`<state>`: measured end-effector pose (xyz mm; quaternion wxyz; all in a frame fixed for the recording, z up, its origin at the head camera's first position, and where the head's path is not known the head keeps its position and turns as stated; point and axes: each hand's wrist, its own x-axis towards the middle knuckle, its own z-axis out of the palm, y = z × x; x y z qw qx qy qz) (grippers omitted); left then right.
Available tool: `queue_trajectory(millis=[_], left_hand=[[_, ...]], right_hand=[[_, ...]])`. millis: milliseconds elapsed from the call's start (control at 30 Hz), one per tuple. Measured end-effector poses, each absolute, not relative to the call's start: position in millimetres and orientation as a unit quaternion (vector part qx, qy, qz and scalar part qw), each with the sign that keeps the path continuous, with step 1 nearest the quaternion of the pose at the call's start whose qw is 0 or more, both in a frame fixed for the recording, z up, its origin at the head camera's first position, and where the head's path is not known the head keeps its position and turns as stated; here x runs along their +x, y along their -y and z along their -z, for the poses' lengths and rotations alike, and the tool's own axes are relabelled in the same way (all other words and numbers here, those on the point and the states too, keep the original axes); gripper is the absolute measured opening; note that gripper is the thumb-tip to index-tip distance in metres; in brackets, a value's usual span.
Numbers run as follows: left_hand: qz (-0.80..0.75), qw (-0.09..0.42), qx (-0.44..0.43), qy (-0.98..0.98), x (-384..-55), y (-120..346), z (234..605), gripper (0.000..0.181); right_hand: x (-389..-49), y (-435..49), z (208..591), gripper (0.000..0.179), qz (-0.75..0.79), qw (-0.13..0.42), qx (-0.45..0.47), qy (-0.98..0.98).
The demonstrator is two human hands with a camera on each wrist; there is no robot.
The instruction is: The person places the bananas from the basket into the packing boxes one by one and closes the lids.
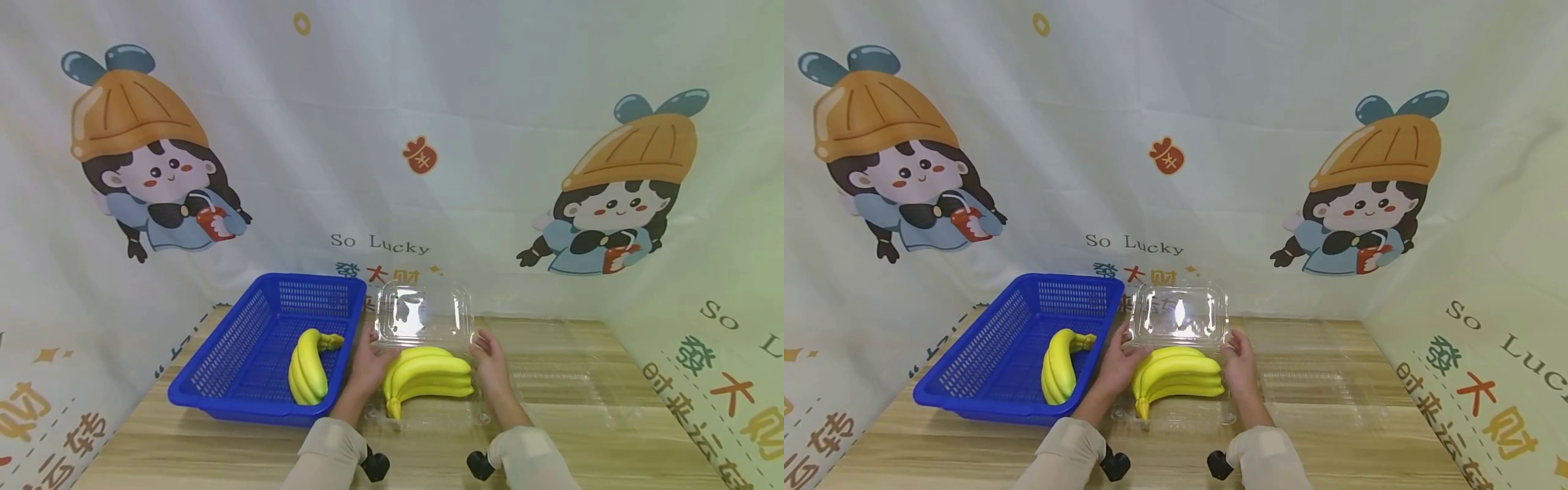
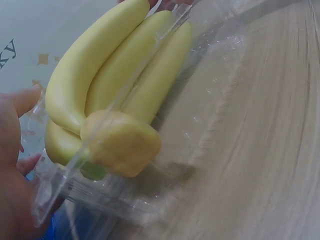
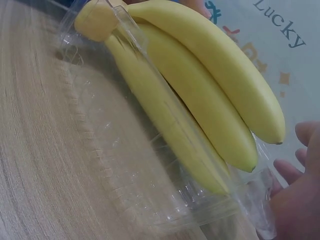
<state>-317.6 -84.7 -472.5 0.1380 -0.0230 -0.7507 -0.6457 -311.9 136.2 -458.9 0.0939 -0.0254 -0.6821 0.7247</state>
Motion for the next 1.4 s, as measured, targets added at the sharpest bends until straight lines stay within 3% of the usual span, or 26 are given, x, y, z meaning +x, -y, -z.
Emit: queue_trajectory(millis=[267,400,600,1000,1400], left_hand=[[0.622,0.131,0.013,0.772,-321.7,83.3,473.2,0.090],[0.608,0.136,0.013,0.782,-321.5,83.0,471.6,0.087],[0.592,0.141,0.012,0.794,-324.0,84.2,471.0,0.067],[0.626,0.139,0.029,0.767,-326.4,83.4,469.5,0.080],[0.649,0.128,0.021,0.750,-326.0,81.7,467.7,0.073]], right_hand=[[-310.1,-134.4,460.9,0.048,-0.720,0.118,-0.031,0.683],[-309.7,-134.7,461.9,0.047,-0.723,0.128,-0.036,0.678],[-310.2,-134.9,463.0,0.046,-0.724,0.145,-0.031,0.674],[-310.8,-134.4,464.2,0.045,-0.720,0.148,-0.020,0.678],[-312.0,-136.7,462.4,0.044,-0.717,0.159,-0.013,0.679]])
